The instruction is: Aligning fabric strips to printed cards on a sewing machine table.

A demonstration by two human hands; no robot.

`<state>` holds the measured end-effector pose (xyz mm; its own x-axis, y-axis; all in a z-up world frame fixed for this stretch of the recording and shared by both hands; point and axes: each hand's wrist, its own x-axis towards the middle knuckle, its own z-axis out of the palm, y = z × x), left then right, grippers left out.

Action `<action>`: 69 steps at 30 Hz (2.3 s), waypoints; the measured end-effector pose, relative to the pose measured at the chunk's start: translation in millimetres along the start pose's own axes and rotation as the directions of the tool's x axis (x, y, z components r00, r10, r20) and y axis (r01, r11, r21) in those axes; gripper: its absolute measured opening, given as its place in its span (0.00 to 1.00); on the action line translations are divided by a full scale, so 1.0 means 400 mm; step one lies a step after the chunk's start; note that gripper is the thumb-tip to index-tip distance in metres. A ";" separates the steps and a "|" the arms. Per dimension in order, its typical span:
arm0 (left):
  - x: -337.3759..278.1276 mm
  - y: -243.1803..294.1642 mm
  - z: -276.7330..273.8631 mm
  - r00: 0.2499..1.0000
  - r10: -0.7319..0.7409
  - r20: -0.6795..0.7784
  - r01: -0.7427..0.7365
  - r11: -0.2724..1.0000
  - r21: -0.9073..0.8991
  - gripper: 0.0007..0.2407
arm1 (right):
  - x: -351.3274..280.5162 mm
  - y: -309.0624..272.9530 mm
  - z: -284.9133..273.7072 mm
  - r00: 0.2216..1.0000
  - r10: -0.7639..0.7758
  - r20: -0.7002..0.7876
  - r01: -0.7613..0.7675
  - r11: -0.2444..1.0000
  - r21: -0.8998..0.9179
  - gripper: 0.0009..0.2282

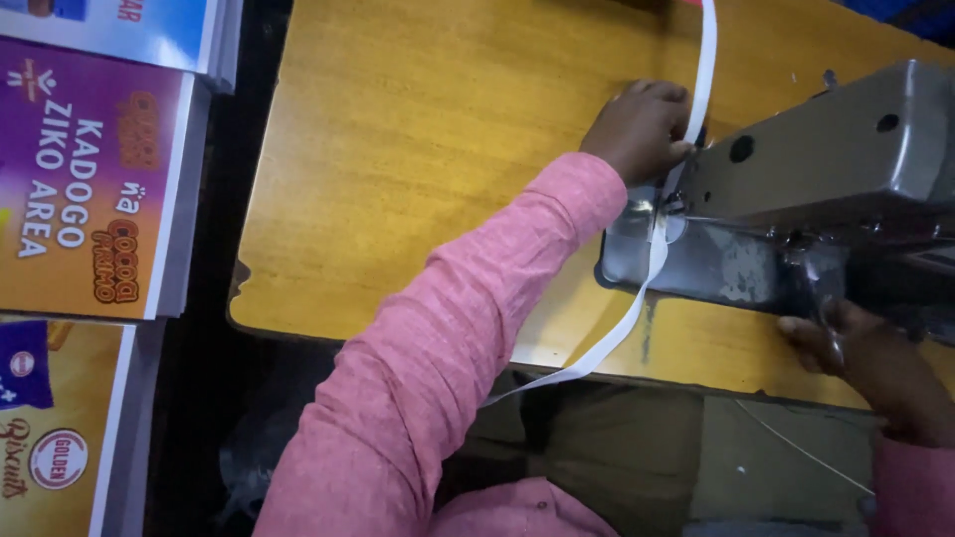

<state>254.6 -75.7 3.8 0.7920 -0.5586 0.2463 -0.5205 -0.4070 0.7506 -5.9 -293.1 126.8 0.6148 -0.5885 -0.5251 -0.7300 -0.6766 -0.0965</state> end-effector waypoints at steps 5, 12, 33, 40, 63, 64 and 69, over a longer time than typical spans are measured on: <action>0.007 -0.007 0.013 1.000 -0.011 -0.012 0.011 1.000 0.018 0.09 | 0.013 -0.012 0.010 0.996 -0.078 0.041 0.087 0.938 -0.335 0.23; -0.009 0.024 -0.012 0.998 -0.050 0.039 0.049 0.999 0.017 0.12 | 0.075 -0.072 0.022 0.945 -0.320 -0.058 0.292 0.914 -0.281 0.22; -0.023 0.073 -0.078 0.979 -0.186 -0.084 0.181 0.981 -0.069 0.23 | 0.394 0.131 0.062 0.466 -0.848 -0.252 0.673 0.524 -0.521 0.17; -0.058 0.043 0.027 0.960 -0.150 -0.235 0.243 0.862 0.444 0.17 | 0.200 0.156 -0.037 0.963 -0.271 0.003 0.268 0.949 -0.164 0.16; -0.961 0.591 0.138 0.952 0.192 0.239 -0.229 0.964 0.136 0.13 | -0.318 -0.071 0.349 0.882 -0.467 -0.069 0.198 0.234 0.952 0.24; -0.938 0.580 0.088 0.951 0.192 0.241 -0.228 0.965 0.131 0.13 | -0.330 -0.076 0.353 0.884 -0.464 -0.066 0.196 0.236 0.952 0.24; -0.726 0.526 -0.122 0.993 0.009 0.115 -0.045 0.947 0.318 0.16 | -0.331 -0.052 0.458 0.837 -0.419 -0.351 0.531 0.469 0.706 0.25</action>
<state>-69.4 36.2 120.0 0.7453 -0.6418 0.1807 -0.6303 -0.5897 0.5049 -126.9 -120.1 43.5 0.9255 -0.3647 -0.1023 -0.2268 -0.3172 -0.9208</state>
